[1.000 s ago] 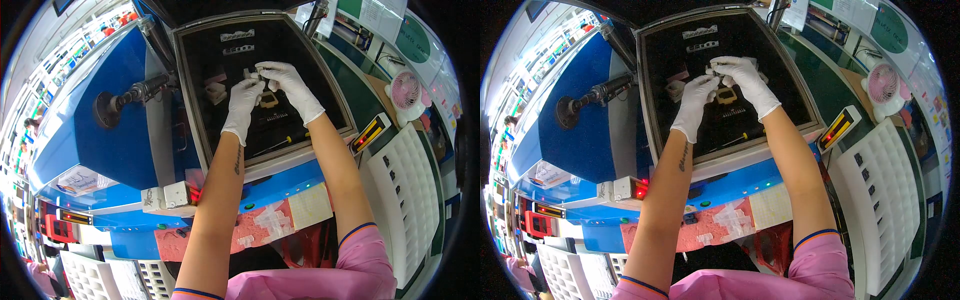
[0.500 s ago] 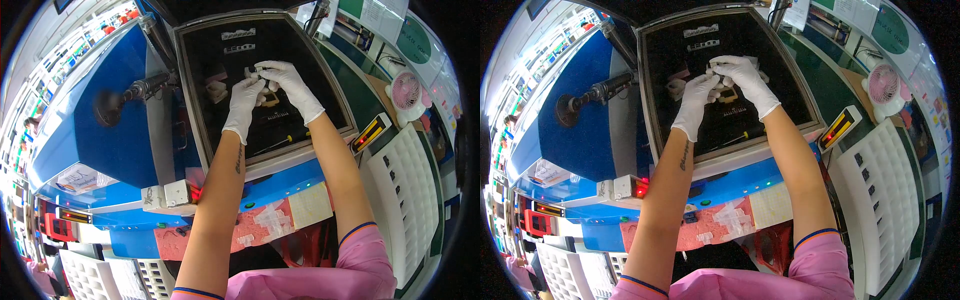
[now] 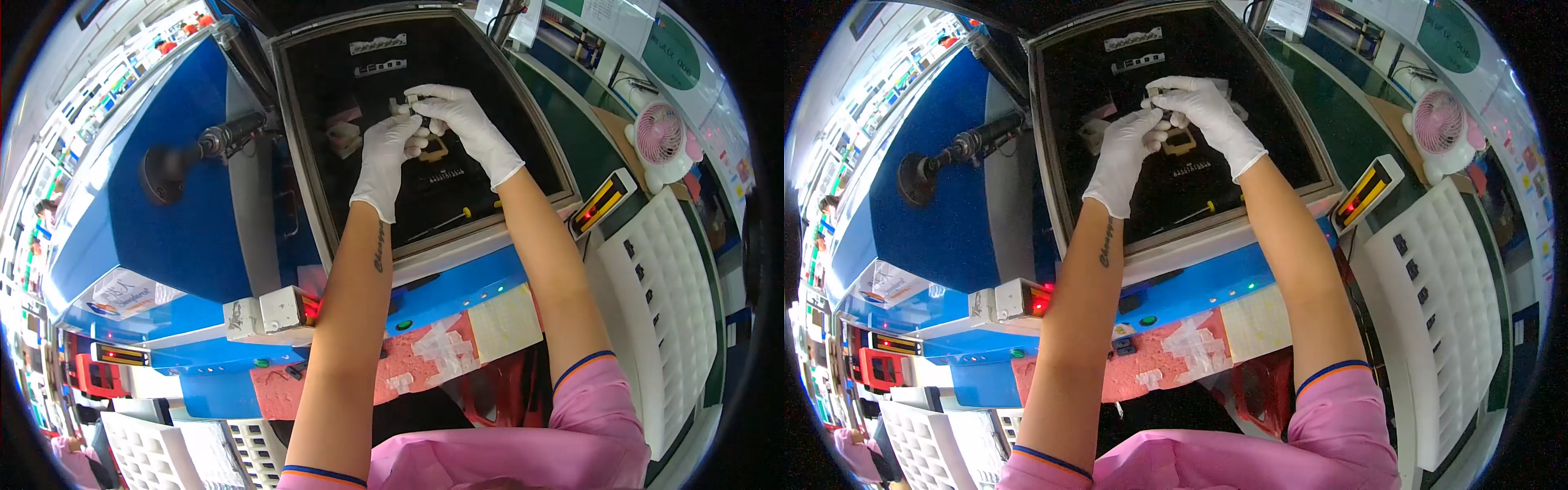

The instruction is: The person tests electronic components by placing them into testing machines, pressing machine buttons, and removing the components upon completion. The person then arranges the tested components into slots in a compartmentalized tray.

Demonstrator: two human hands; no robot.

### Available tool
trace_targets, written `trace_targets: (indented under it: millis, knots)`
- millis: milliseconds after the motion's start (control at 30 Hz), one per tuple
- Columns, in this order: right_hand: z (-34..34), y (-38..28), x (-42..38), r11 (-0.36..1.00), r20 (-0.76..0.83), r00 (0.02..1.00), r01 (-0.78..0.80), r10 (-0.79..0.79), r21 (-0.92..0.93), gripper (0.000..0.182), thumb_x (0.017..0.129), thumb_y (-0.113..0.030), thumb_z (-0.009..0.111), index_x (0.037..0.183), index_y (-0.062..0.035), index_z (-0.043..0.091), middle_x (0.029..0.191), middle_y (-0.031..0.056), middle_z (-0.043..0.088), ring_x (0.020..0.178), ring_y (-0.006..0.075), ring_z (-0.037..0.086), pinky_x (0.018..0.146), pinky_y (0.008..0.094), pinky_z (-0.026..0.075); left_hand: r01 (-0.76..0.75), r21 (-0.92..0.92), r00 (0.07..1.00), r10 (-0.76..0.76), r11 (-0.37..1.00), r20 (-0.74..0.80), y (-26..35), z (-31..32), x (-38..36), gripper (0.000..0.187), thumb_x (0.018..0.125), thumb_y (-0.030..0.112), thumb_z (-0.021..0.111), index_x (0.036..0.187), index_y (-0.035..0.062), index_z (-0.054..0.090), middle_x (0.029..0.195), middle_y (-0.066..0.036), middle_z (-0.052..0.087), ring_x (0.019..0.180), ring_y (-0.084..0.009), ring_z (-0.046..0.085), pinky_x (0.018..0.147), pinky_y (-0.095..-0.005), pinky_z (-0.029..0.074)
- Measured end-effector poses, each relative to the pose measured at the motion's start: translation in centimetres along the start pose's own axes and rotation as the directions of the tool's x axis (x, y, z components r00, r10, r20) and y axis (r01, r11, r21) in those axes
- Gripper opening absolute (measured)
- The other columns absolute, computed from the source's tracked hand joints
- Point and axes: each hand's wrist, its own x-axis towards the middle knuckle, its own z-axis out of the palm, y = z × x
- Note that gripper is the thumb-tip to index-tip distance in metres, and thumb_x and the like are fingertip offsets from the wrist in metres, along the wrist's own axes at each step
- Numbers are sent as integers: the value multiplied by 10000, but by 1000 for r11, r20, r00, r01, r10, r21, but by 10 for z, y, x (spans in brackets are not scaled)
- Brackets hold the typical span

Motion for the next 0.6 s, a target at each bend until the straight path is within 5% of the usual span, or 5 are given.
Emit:
trace_targets:
  millis: [267, 600]
  knots:
    - [-2, 3, -1, 998, -31, 999, 29, -30, -54, 286, 857, -118, 602, 1126, -21, 611, 836, 35, 660, 547, 32, 470, 500, 168, 391, -34, -51, 998, 36, 998, 46, -1, -1, -1, 199, 840, 100, 623, 985, -33, 590, 791, -84, 649, 617, -112, 611, 523, -191, 461]
    - [-2, 1, -1, 993, -55, 997, 46, -52, -106, 263, 849, -126, 616, 1097, -41, 641, 806, 16, 641, 582, 42, 486, 524, 178, 395, -98, 107, 994, 92, 989, 53, 3, 1, -6, 203, 818, 59, 617, 987, -51, 600, 806, -88, 650, 654, -124, 626, 560, -204, 473]
